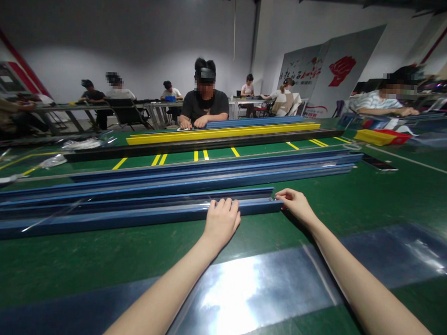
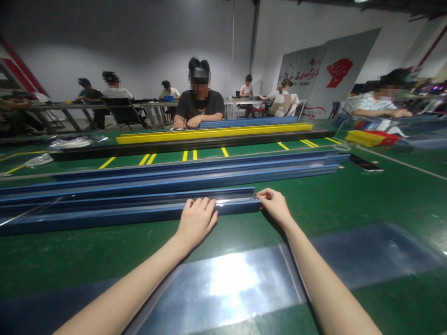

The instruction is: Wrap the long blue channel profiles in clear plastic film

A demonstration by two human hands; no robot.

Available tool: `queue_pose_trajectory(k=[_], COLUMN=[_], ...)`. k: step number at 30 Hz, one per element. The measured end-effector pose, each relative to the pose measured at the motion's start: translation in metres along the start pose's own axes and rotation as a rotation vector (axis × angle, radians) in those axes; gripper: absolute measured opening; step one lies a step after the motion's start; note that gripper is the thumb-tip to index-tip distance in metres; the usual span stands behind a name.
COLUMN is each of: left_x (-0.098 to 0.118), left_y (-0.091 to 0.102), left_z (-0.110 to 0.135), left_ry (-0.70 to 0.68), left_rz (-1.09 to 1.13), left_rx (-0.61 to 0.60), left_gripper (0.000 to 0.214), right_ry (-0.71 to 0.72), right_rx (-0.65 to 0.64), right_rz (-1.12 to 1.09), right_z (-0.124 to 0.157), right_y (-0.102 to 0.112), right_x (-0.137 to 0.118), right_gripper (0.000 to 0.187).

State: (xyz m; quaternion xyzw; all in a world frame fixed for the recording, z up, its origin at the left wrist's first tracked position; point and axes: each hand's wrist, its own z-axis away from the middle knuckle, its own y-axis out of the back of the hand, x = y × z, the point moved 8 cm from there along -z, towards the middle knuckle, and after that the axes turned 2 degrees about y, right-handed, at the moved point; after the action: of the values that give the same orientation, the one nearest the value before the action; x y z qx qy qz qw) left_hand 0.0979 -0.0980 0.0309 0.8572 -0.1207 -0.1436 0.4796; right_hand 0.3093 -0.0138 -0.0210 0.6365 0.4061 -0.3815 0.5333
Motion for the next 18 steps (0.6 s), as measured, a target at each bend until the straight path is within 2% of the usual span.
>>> queue_pose_trajectory(k=[18], left_x=[0.0002], left_y=[-0.0011], left_z=[-0.0004], left_ry=[0.001], left_rz=[-0.001], left_rx=[-0.013], left_gripper=[0.023], right_ry=[0.021], right_rx=[0.005], right_rz=[0.003], right_z=[-0.0009], right_y=[-0.0002], right_x=[-0.0003], right_gripper=[0.025])
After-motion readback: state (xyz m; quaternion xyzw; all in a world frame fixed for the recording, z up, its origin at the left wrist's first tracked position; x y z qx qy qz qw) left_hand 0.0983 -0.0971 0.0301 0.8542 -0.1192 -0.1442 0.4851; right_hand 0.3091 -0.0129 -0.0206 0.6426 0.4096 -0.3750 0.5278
